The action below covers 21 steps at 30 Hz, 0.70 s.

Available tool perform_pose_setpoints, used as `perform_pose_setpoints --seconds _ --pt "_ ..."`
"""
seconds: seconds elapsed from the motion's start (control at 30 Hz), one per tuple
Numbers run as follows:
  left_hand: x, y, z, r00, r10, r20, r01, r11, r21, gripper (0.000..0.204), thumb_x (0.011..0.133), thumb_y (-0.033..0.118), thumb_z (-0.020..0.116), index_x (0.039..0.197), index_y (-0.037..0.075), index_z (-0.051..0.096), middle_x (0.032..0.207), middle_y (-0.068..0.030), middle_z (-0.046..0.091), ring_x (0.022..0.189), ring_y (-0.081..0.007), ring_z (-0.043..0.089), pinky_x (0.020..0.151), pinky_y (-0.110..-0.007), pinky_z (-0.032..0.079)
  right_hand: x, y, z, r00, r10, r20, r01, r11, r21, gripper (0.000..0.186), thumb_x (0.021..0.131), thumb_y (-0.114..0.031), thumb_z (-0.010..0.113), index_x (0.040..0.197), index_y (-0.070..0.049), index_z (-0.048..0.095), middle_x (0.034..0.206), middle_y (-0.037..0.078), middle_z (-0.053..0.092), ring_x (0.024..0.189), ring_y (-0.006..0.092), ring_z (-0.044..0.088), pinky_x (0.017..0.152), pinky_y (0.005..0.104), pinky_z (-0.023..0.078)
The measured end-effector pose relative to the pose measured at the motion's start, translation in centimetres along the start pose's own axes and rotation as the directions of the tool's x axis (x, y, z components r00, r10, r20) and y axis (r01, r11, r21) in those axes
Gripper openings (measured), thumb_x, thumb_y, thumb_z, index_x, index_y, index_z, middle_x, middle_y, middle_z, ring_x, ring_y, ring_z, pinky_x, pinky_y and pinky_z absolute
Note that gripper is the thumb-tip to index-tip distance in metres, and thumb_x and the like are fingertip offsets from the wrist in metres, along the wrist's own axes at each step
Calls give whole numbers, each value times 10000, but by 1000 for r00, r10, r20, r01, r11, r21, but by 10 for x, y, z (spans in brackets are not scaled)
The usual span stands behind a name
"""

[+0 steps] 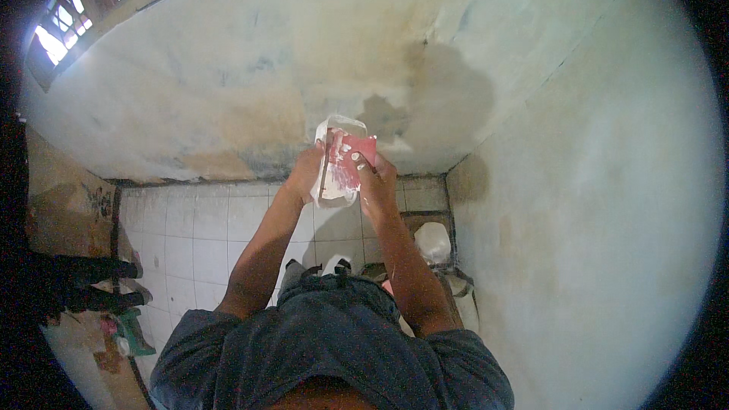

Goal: The person is applying plaster to a wall using a putty knife and a plastic container. They spread the white plaster onto the wall surface, smooth it out, and then refill the knife with more plaster from the container.

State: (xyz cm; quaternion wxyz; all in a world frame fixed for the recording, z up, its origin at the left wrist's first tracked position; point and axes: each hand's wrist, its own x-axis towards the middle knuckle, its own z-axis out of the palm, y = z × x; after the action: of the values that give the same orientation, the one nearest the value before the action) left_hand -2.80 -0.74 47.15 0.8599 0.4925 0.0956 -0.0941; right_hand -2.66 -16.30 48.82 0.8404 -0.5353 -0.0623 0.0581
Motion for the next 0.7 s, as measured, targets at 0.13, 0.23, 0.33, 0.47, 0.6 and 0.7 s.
perform_pose_setpoints --seconds 0.13,0.23,0.33,0.47,0.6,0.7 --pt "-8 5 4 999 -45 -31 47 995 84 592 940 519 509 1229 3 548 1106 -100 635 922 -178 635 817 -333 522 -3 6 -5 998 48 -39 -46 998 48 224 911 -74 597 1107 31 621 1014 63 653 901 116 611 804 276 492" --pt "-9 -12 -25 998 -44 -51 48 996 81 703 954 613 355 1280 12 519 1156 -124 611 1023 -202 602 891 -358 492 -12 -1 8 999 39 -13 -36 986 163 263 905 -107 610 1138 15 605 1045 67 647 919 139 621 816 294 498" --pt "-25 -42 -63 990 13 140 -9 999 -31 840 917 712 190 1375 52 437 1268 -132 546 1141 -226 540 953 -389 455 -25 -19 27 994 75 -82 -50 961 271 312 896 -132 620 1182 -13 580 1083 56 638 953 159 621 847 315 495" --pt "-96 -42 -52 988 -147 42 151 897 -416 967 789 843 95 1473 189 298 1439 -106 407 1283 -331 434 1037 -536 374 -42 -38 4 967 136 -214 -14 871 491 354 871 -118 630 1214 -58 567 1102 30 632 985 168 611 885 318 480" --pt "-128 -69 -89 995 -22 95 71 835 -546 960 781 855 124 1462 207 319 1411 -77 441 1252 -314 466 1027 -530 390 -23 -29 -32 982 135 -129 -55 869 492 342 834 -102 647 1171 -106 584 1033 14 632 898 159 609 723 321 519" --pt "-143 -67 -100 999 46 21 -28 853 -522 938 796 846 136 1453 206 332 1403 -80 447 1247 -307 471 1027 -525 392 19 -64 -7 991 83 -107 -26 893 448 343 829 -100 634 1166 -114 573 978 4 635 845 142 609 639 269 492"
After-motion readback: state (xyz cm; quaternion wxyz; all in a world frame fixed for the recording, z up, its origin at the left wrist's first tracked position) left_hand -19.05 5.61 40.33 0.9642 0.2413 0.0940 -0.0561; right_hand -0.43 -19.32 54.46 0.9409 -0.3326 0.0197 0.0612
